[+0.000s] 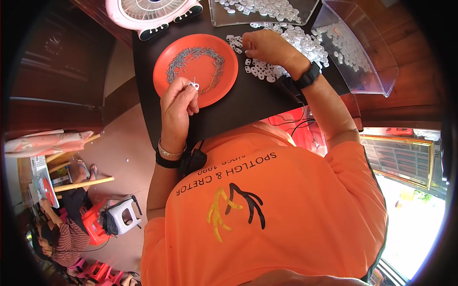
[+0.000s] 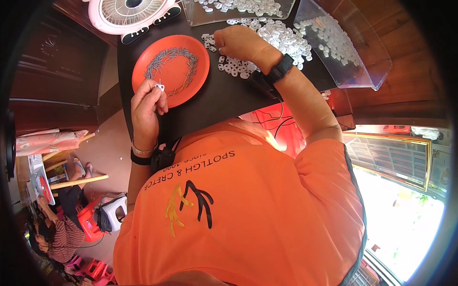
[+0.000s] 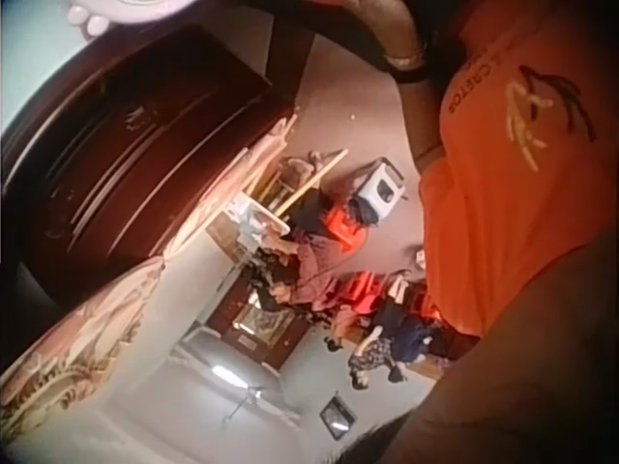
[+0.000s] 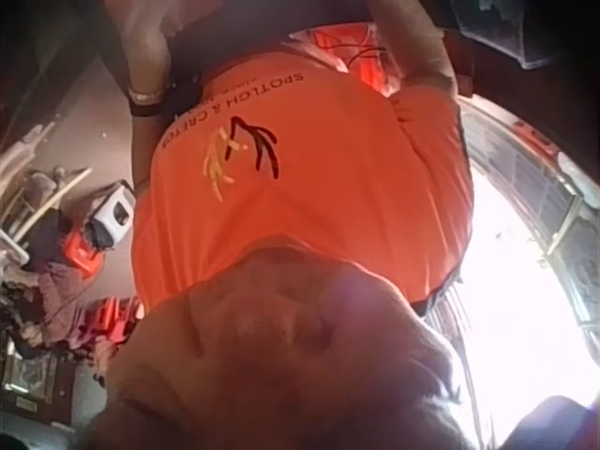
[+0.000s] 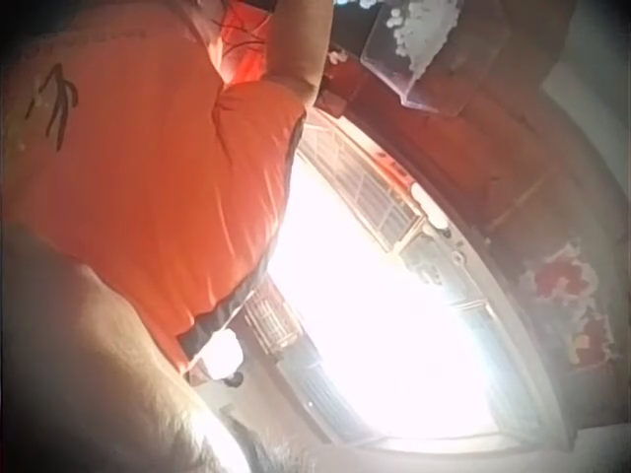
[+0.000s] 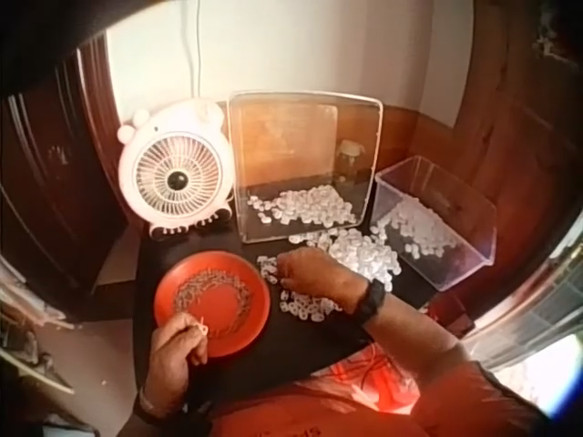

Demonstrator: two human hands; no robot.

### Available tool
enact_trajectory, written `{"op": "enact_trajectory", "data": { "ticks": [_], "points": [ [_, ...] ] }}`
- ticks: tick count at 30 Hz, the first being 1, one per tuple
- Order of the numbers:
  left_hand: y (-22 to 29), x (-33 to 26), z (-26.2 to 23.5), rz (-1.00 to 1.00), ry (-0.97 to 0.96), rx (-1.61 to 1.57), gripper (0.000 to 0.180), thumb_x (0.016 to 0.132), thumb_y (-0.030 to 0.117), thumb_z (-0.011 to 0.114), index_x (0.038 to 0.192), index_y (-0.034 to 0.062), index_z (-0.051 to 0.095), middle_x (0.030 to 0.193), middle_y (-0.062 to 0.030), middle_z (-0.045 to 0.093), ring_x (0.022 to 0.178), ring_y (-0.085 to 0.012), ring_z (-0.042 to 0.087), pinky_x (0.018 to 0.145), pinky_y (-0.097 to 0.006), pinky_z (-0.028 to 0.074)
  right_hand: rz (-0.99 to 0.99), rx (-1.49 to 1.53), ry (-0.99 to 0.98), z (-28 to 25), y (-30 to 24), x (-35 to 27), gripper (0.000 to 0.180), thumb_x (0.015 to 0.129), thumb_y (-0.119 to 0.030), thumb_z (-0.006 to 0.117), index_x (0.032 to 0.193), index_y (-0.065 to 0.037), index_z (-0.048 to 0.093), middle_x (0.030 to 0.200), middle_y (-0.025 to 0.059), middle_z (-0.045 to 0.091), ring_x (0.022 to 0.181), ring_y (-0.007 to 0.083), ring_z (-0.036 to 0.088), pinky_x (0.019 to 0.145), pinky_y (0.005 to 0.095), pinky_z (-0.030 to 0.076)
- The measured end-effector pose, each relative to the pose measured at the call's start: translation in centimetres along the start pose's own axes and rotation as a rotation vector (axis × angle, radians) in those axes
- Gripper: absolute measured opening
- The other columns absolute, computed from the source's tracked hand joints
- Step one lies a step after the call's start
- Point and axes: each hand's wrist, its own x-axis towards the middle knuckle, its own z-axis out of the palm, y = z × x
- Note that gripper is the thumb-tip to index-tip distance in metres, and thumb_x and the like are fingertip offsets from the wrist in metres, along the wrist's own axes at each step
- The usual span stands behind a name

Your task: Assembling small white plastic components by inserting metal pins into them.

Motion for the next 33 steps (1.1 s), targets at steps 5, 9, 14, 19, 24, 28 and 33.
{"op": "enact_trajectory", "data": {
  "ticks": [5,9,14,19,24,28,33],
  "points": [
    [0.4,0.1,0.2,-0.028,-0.020,-0.037,0.016,0.091,0.014,0.045,0.079,0.0053,0.049,0.065,-0.0012,0.051,0.058,-0.0077,0.048,0.053,-0.021,0.034,0.040,0.429,0.042,-2.0,-3.7,-0.7,0.018,0.080,-0.015,0.066,0.096,-0.007,0.064,0.072,0.0022,0.062,0.068,0.0116,0.059,0.062,0.0258,0.046],
    [0.0,0.7,0.5,0.058,-0.106,-0.268,0.015,0.090,0.016,0.044,0.083,0.0040,0.049,0.069,-0.0053,0.054,0.061,-0.0136,0.053,0.056,-0.023,0.039,0.007,1.020,-0.070,-1.7,-8.0,-1.4,0.017,0.084,-0.013,0.070,0.096,-0.001,0.066,0.077,-0.0027,0.063,0.067,0.0038,0.054,0.061,0.0194,0.044],
    [-1.1,1.1,0.5,0.053,-0.120,-0.465,0.015,0.090,0.015,0.042,0.084,0.0032,0.049,0.070,-0.0079,0.054,0.064,-0.0176,0.055,0.060,-0.027,0.042,-0.040,1.252,-0.189,-0.2,-10.2,-1.8,0.024,0.085,-0.014,0.069,0.103,0.001,0.065,0.084,0.0015,0.067,0.073,0.0060,0.058,0.066,0.0199,0.047],
    [-1.1,0.8,0.0,0.044,-0.115,-0.464,0.015,0.091,0.016,0.041,0.083,0.0038,0.046,0.070,-0.0086,0.054,0.065,-0.0197,0.054,0.062,-0.029,0.042,-0.114,1.286,-0.166,1.3,-9.8,-2.0,0.023,0.088,-0.008,0.063,0.110,0.000,0.064,0.095,0.0044,0.068,0.087,0.0100,0.063,0.076,0.0235,0.050],
    [-0.9,0.6,0.6,-0.002,-0.088,-0.513,0.015,0.090,0.015,0.041,0.084,0.0037,0.048,0.069,-0.0067,0.053,0.063,-0.0173,0.054,0.059,-0.026,0.041,-0.032,1.275,-0.169,1.5,-9.9,-1.6,0.015,0.089,-0.006,0.062,0.103,-0.001,0.065,0.088,0.0017,0.066,0.078,0.0065,0.060,0.067,0.0204,0.049],
    [-0.4,0.1,0.5,0.006,0.029,-0.165,0.015,0.091,0.014,0.042,0.079,0.0055,0.046,0.064,-0.0025,0.046,0.056,-0.0117,0.045,0.052,-0.023,0.033,-0.009,1.326,-0.102,1.3,-9.4,-0.9,0.018,0.087,-0.013,0.065,0.101,-0.002,0.065,0.080,0.0007,0.064,0.069,0.0060,0.057,0.061,0.0212,0.048],
    [-0.5,-0.1,0.6,0.070,0.091,0.044,0.017,0.090,0.013,0.045,0.074,0.0064,0.047,0.060,0.0018,0.044,0.052,-0.0056,0.040,0.049,-0.020,0.028,0.050,1.327,-0.051,1.0,-9.7,-0.5,0.016,0.089,-0.008,0.061,0.102,0.000,0.065,0.085,0.0028,0.066,0.069,0.0067,0.060,0.062,0.0199,0.050]
  ]
}}
